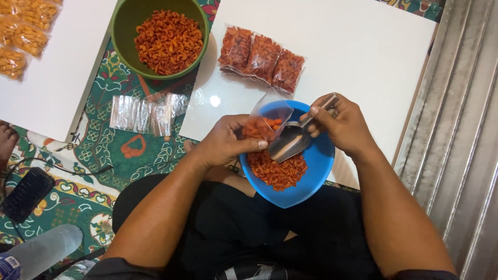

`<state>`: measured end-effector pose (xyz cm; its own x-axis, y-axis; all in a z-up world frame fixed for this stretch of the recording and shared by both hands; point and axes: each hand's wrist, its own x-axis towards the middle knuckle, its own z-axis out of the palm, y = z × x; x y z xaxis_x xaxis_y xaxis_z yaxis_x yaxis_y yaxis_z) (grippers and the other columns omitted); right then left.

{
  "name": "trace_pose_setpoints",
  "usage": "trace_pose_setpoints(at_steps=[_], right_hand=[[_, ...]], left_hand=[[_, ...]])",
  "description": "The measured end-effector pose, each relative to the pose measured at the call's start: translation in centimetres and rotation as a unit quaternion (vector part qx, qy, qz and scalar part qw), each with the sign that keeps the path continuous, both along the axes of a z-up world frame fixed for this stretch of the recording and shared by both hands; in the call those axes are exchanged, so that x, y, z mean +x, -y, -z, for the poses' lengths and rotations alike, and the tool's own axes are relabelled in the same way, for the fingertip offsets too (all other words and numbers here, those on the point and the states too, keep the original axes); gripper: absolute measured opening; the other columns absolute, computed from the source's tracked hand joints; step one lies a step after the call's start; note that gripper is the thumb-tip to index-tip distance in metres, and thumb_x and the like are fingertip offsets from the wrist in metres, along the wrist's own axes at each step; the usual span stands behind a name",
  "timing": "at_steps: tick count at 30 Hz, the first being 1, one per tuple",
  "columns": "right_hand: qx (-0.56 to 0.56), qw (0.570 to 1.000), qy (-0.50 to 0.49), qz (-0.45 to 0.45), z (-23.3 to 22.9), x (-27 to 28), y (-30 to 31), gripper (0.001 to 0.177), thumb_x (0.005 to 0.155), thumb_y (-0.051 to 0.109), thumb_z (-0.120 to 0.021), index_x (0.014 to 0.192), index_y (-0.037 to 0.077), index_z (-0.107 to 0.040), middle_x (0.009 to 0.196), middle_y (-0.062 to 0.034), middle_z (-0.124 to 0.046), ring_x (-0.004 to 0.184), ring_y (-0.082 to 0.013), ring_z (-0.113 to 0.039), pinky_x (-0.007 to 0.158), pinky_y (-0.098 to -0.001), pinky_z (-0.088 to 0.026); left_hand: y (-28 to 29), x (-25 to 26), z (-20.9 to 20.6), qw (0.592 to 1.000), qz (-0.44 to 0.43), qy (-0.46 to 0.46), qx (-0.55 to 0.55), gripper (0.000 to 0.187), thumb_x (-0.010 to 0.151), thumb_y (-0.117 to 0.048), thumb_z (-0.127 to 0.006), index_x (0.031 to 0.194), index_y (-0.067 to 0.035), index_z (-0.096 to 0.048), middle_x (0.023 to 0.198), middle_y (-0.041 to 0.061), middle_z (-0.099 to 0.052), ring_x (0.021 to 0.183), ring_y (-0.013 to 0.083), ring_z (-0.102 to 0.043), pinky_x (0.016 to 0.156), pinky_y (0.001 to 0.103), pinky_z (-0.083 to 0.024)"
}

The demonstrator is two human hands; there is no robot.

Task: Manually scooping snacks from a bowl into small plastic bags for packaging at an efficient pace.

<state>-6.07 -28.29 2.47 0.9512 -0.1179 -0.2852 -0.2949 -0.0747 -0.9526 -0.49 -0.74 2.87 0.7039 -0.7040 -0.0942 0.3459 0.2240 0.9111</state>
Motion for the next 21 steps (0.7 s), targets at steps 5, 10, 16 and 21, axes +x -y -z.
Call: trace_pose_setpoints(at_steps=[5, 10, 16, 21], right_hand=[[0.040, 0.998, -0.043, 0.018, 1.9, 0.4, -0.4, 0.015, 0.102, 0.009, -0.064, 0.108, -0.005, -0.059, 0.085, -0.0211, -0.070, 0.067, -0.0212, -0.073, 0.057, -0.0308, -0.066], [0.063, 0.994, -0.083, 0.033, 1.4, 0.7, -0.3, 0.015, 0.102, 0.010, -0.064, 0.107, -0.002, -0.059, 0.083, -0.0199, -0.070, 0.067, -0.0200, -0.072, 0.057, -0.0288, -0.065], [0.090, 0.989, -0.102, 0.065, 1.1, 0.6, 0.9, 0.017, 0.103, 0.015, -0.065, 0.107, 0.001, -0.057, 0.083, -0.0194, -0.071, 0.066, -0.0185, -0.073, 0.056, -0.0274, -0.065], [0.094, 0.986, -0.112, 0.086, 0.7, 0.6, 1.6, 0.019, 0.102, 0.018, -0.066, 0.107, 0.002, -0.056, 0.083, -0.0202, -0.072, 0.062, -0.0181, -0.072, 0.051, -0.0265, -0.062]], left_hand=[[0.0, 0.1, 0.6, 1.000, 0.009, -0.002, 0.003, 0.021, 0.081, -0.011, -0.085, 0.098, -0.001, -0.076, 0.085, 0.011, -0.076, 0.081, 0.0132, -0.069, 0.074, 0.027, -0.059], [-0.4, -0.1, 1.0, 1.000, 0.006, -0.005, 0.010, 0.023, 0.081, -0.012, -0.085, 0.099, -0.001, -0.076, 0.087, 0.011, -0.077, 0.082, 0.0135, -0.069, 0.076, 0.028, -0.059], [-0.2, 0.0, 1.2, 1.000, 0.017, 0.005, 0.012, 0.026, 0.079, -0.012, -0.087, 0.100, -0.003, -0.076, 0.090, 0.012, -0.077, 0.085, 0.0144, -0.069, 0.078, 0.031, -0.060], [-0.5, 0.1, 0.8, 0.999, 0.017, 0.013, 0.041, 0.033, 0.078, -0.016, -0.088, 0.105, -0.002, -0.077, 0.092, 0.009, -0.076, 0.088, 0.0156, -0.067, 0.082, 0.033, -0.058]])
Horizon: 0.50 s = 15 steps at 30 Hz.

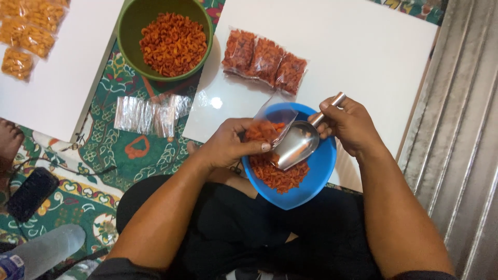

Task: Manually scooping snacks from a bowl into small plastic bags for packaging at an efficient pace.

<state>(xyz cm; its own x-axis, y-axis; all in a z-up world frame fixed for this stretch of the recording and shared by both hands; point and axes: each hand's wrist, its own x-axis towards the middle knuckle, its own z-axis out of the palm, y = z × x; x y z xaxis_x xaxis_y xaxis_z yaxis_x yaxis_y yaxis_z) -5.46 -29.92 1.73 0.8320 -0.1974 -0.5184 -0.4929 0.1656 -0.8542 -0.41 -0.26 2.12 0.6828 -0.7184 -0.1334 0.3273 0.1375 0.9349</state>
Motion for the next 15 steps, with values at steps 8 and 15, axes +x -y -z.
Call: trace_pose_setpoints(at_steps=[8, 15], right_hand=[[-0.007, 0.996, 0.025, 0.084, -1.8, -0.9, 3.8, 0.016, 0.102, 0.018, -0.067, 0.105, 0.005, -0.058, 0.080, -0.0154, -0.071, 0.055, -0.0133, -0.064, 0.047, -0.0226, -0.054], [0.066, 0.955, 0.228, 0.176, -8.1, -2.0, 4.8, 0.015, 0.099, 0.014, -0.069, 0.100, 0.000, -0.064, 0.084, -0.0154, -0.070, 0.044, -0.0085, -0.053, 0.034, -0.0140, -0.033]], left_hand=[[-0.1, 0.0, -0.3, 0.999, 0.013, -0.001, 0.047, 0.031, 0.078, -0.011, -0.083, 0.106, -0.002, -0.076, 0.096, 0.011, -0.078, 0.088, 0.0171, -0.071, 0.085, 0.031, -0.059], [0.9, 0.1, -2.0, 0.990, 0.075, 0.018, 0.117, 0.040, 0.080, -0.017, -0.077, 0.118, -0.006, -0.075, 0.104, 0.012, -0.080, 0.090, 0.0219, -0.078, 0.089, 0.032, -0.063]])
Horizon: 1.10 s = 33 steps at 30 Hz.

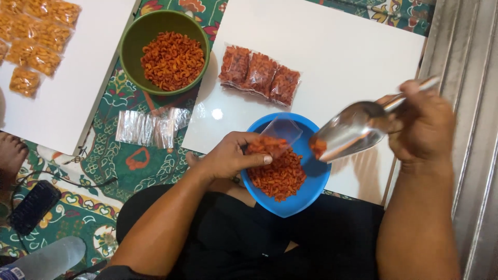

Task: Manually scooping snacks from a bowl into small plastic bags for packaging at an efficient pace.

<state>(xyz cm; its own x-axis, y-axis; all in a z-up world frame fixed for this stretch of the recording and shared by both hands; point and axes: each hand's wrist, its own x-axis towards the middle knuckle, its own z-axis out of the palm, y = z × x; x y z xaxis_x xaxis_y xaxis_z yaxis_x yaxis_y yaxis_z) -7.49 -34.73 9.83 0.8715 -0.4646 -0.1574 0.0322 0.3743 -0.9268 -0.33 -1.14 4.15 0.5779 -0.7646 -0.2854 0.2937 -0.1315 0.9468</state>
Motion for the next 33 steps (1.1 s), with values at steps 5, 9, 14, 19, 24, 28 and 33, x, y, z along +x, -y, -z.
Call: trace_pose_setpoints(at_steps=[5, 9, 14, 19, 24, 28, 33], right_hand=[[-0.131, 0.990, 0.041, 0.043, -2.2, -1.4, 0.0, 0.013, 0.113, 0.027, -0.062, 0.116, 0.014, -0.061, 0.097, -0.0061, -0.070, 0.069, -0.0100, -0.063, 0.063, -0.0177, -0.053], [-0.270, 0.945, 0.165, -0.087, -3.3, -1.3, -1.3, 0.009, 0.123, 0.024, -0.047, 0.128, 0.016, -0.049, 0.102, -0.0087, -0.066, 0.075, -0.0110, -0.065, 0.065, -0.0208, -0.060], [-0.214, 0.964, 0.155, -0.021, -2.8, -1.9, -1.9, 0.013, 0.119, 0.025, -0.056, 0.126, 0.016, -0.050, 0.107, -0.0153, -0.069, 0.070, -0.0169, -0.064, 0.064, -0.0238, -0.054], [-0.221, 0.969, 0.067, 0.091, -0.3, -1.9, -0.6, 0.016, 0.118, 0.032, -0.058, 0.123, 0.016, -0.057, 0.098, -0.0059, -0.072, 0.069, -0.0099, -0.065, 0.062, -0.0167, -0.053], [-0.283, 0.933, -0.209, -0.079, 3.9, -0.7, -3.4, 0.019, 0.098, 0.011, -0.071, 0.104, -0.006, -0.067, 0.078, -0.0229, -0.066, 0.059, -0.0246, -0.068, 0.060, -0.0368, -0.061], [-0.267, 0.914, -0.273, -0.135, 2.4, 0.1, -6.2, 0.021, 0.096, 0.009, -0.070, 0.105, -0.010, -0.068, 0.073, -0.0283, -0.067, 0.060, -0.0289, -0.070, 0.063, -0.0395, -0.062], [-0.239, 0.914, -0.312, -0.096, 6.7, 0.2, -3.8, 0.042, 0.087, 0.018, -0.083, 0.110, -0.012, -0.064, 0.088, -0.0251, -0.065, 0.061, -0.0265, -0.067, 0.052, -0.0365, -0.060]], left_hand=[[-0.1, -0.5, 0.7, 0.999, 0.015, -0.008, 0.029, 0.036, 0.081, -0.017, -0.078, 0.113, -0.001, -0.076, 0.097, 0.010, -0.078, 0.085, 0.0174, -0.072, 0.087, 0.029, -0.057], [0.0, -0.5, 0.9, 0.999, 0.032, 0.007, 0.022, 0.032, 0.081, -0.017, -0.079, 0.109, -0.002, -0.077, 0.098, 0.010, -0.079, 0.087, 0.0174, -0.072, 0.091, 0.030, -0.056], [-0.1, -0.4, 1.0, 0.999, 0.029, 0.008, 0.017, 0.027, 0.081, -0.018, -0.079, 0.103, -0.001, -0.077, 0.095, 0.008, -0.077, 0.085, 0.0167, -0.071, 0.089, 0.029, -0.055], [-0.2, -0.4, 1.2, 1.000, 0.009, 0.002, 0.030, 0.024, 0.081, -0.019, -0.080, 0.096, 0.000, -0.076, 0.085, 0.009, -0.074, 0.076, 0.0165, -0.069, 0.081, 0.029, -0.057], [0.1, -0.1, 1.4, 0.996, -0.050, -0.010, -0.078, 0.028, 0.078, -0.020, -0.090, 0.099, -0.004, -0.079, 0.091, 0.010, -0.078, 0.089, 0.0174, -0.067, 0.086, 0.036, -0.058], [-0.1, -0.1, 1.5, 0.994, -0.063, 0.009, -0.089, 0.025, 0.080, -0.020, -0.089, 0.096, -0.004, -0.079, 0.094, 0.011, -0.078, 0.095, 0.0177, -0.065, 0.090, 0.040, -0.057], [-0.6, -0.3, 2.0, 0.988, -0.099, -0.024, -0.113, 0.021, 0.080, -0.013, -0.088, 0.094, -0.002, -0.077, 0.086, 0.010, -0.077, 0.085, 0.0142, -0.066, 0.080, 0.033, -0.058]])
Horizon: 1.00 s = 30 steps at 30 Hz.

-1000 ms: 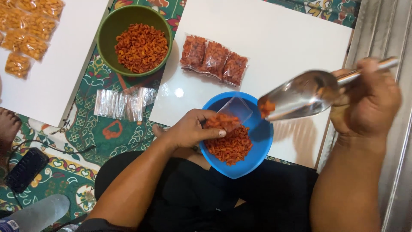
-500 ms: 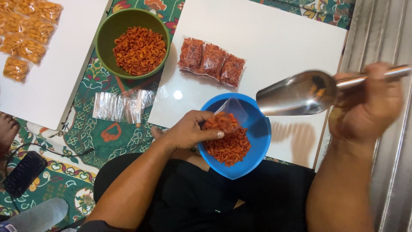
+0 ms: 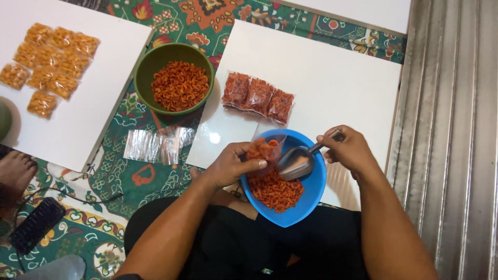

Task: Manually scooping snacks from a bowl into small plastic bags for packaging at an efficient pace.

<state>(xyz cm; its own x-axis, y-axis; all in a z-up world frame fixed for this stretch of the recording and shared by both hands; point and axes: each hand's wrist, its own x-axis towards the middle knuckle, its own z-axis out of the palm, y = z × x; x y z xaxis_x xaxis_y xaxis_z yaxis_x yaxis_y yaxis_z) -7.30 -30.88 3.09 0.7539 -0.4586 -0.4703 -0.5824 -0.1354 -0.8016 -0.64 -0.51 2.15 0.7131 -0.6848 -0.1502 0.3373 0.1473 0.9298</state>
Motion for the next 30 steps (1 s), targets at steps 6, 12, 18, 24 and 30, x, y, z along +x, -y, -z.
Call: trace_pose_setpoints(at_steps=[6, 12, 18, 24, 30], right_hand=[[-0.249, 0.965, -0.060, -0.048, 0.5, -0.2, 2.1, 0.050, 0.081, 0.036, -0.086, 0.121, 0.011, -0.068, 0.110, -0.0081, -0.075, 0.093, -0.0271, -0.072, 0.075, -0.0393, -0.054], [-0.132, 0.965, 0.201, -0.107, -4.2, -1.0, -3.8, 0.046, 0.086, 0.012, -0.082, 0.128, 0.000, -0.067, 0.113, -0.0179, -0.063, 0.099, -0.0256, -0.060, 0.088, -0.0380, -0.054], [0.120, 0.940, 0.252, -0.195, -3.2, -1.3, -8.2, 0.067, 0.076, 0.015, -0.088, 0.136, -0.002, -0.064, 0.131, -0.0176, -0.062, 0.118, -0.0250, -0.054, 0.097, -0.0397, -0.051], [0.060, 0.914, 0.370, -0.159, -2.9, -1.2, -9.6, 0.016, 0.091, 0.005, -0.075, 0.104, -0.004, -0.078, 0.105, -0.0187, -0.075, 0.099, -0.0243, -0.072, 0.083, -0.0370, -0.058], [-0.080, 0.867, 0.462, -0.169, -6.2, -3.0, -10.6, 0.011, 0.086, 0.003, -0.077, 0.096, 0.001, -0.081, 0.096, -0.0157, -0.080, 0.083, -0.0250, -0.078, 0.072, -0.0348, -0.063]], left_hand=[[-0.3, -0.1, -0.2, 1.000, 0.013, 0.010, -0.007, 0.018, 0.083, -0.015, -0.087, 0.092, -0.003, -0.078, 0.086, 0.011, -0.078, 0.085, 0.0160, -0.067, 0.079, 0.034, -0.057], [0.4, -0.2, -0.8, 0.999, 0.026, 0.023, -0.023, 0.014, 0.086, -0.015, -0.084, 0.091, -0.003, -0.077, 0.080, 0.010, -0.075, 0.081, 0.0172, -0.067, 0.078, 0.033, -0.056], [0.5, -0.4, -1.1, 0.998, 0.052, 0.032, -0.007, 0.019, 0.084, -0.018, -0.085, 0.090, -0.002, -0.077, 0.080, 0.009, -0.075, 0.080, 0.0165, -0.067, 0.078, 0.034, -0.057], [0.1, -0.2, 1.0, 0.998, 0.046, 0.034, -0.020, 0.020, 0.085, -0.016, -0.085, 0.099, -0.003, -0.079, 0.088, 0.012, -0.078, 0.090, 0.0177, -0.068, 0.082, 0.036, -0.057], [0.5, -1.1, -0.3, 0.996, 0.058, 0.051, -0.045, 0.083, 0.073, -0.023, -0.093, 0.146, -0.006, -0.056, 0.130, 0.019, -0.070, 0.122, 0.0274, -0.061, 0.099, 0.042, -0.055]])
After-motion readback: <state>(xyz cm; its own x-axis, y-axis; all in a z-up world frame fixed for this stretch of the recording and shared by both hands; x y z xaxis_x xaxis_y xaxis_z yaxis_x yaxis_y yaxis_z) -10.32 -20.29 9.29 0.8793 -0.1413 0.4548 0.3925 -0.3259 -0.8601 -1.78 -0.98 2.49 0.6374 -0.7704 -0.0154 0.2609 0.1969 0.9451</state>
